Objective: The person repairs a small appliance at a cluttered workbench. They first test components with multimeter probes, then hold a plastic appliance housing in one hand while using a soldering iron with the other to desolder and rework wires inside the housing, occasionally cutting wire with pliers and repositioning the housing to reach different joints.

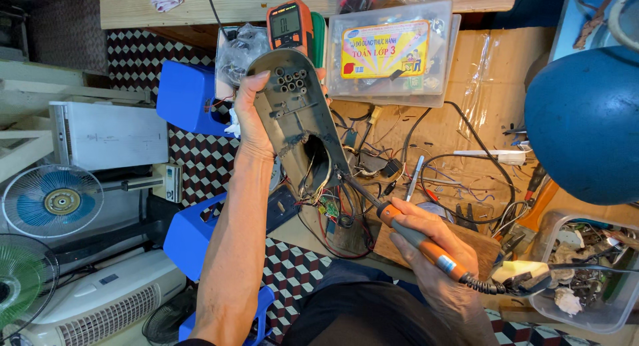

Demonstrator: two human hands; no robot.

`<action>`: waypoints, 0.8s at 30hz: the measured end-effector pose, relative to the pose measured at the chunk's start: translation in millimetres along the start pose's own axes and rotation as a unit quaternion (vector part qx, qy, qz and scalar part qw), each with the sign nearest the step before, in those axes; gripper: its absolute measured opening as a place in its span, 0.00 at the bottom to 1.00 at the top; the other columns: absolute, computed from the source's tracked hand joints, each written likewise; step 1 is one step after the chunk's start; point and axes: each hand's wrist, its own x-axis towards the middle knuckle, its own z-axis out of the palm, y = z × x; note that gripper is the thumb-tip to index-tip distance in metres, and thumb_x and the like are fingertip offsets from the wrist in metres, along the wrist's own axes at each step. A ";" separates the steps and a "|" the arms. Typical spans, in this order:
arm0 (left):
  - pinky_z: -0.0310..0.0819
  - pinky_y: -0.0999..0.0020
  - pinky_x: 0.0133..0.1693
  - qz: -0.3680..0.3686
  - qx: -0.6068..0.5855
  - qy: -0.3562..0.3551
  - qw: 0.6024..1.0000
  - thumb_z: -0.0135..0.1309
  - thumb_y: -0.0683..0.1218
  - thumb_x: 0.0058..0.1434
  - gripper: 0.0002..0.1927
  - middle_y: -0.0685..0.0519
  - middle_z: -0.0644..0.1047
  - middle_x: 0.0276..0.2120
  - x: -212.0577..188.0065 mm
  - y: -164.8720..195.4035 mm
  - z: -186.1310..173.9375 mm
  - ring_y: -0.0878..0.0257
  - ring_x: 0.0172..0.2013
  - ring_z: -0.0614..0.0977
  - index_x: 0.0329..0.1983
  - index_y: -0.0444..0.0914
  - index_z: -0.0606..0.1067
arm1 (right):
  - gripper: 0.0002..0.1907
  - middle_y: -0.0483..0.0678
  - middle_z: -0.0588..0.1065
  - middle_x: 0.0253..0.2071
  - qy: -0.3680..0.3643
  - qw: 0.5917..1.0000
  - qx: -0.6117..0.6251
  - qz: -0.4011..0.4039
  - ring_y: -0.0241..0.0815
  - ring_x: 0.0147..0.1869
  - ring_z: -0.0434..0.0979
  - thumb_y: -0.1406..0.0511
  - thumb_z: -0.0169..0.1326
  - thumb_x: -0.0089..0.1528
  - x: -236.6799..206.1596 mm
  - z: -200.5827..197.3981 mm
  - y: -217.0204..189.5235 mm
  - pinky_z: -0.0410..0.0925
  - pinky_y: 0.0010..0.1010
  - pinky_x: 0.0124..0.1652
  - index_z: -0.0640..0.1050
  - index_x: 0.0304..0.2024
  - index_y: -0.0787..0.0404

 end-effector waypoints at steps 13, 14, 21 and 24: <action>0.82 0.48 0.50 -0.016 -0.001 -0.019 1.000 0.48 0.57 0.60 0.37 0.31 0.77 0.54 -0.2 1.1 -1.7 0.46 0.47 0.84 0.70 0.33 0.67 | 0.13 0.53 0.78 0.61 -0.114 0.993 -0.023 0.018 0.45 0.64 0.79 0.73 0.59 0.60 22.5 -23.4 -17.7 0.72 0.33 0.62 0.80 0.48 0.61; 0.82 0.48 0.50 -0.018 -0.003 -0.018 1.000 0.48 0.57 0.60 0.37 0.31 0.77 0.54 -0.7 0.8 -1.4 0.47 0.47 0.84 0.69 0.32 0.67 | 0.13 0.53 0.78 0.61 -0.124 0.992 -0.013 0.007 0.45 0.64 0.80 0.74 0.59 0.60 24.9 -25.2 -18.4 0.72 0.33 0.62 0.79 0.48 0.62; 0.84 0.49 0.48 -0.008 0.025 -0.014 1.000 0.48 0.58 0.61 0.37 0.33 0.78 0.51 -1.4 1.6 3.5 0.47 0.45 0.85 0.69 0.30 0.68 | 0.15 0.51 0.78 0.61 -0.159 0.982 -0.076 -0.063 0.44 0.63 0.81 0.73 0.59 0.59 35.7 -31.6 -21.8 0.74 0.33 0.59 0.79 0.49 0.61; 0.83 0.53 0.47 -0.024 0.001 -0.013 1.000 0.48 0.57 0.63 0.37 0.32 0.79 0.53 -2.9 3.1 5.1 0.49 0.44 0.85 0.70 0.30 0.68 | 0.15 0.51 0.78 0.61 -0.157 0.982 -0.094 -0.046 0.45 0.63 0.81 0.73 0.60 0.58 35.5 -30.4 -23.6 0.73 0.34 0.59 0.79 0.49 0.62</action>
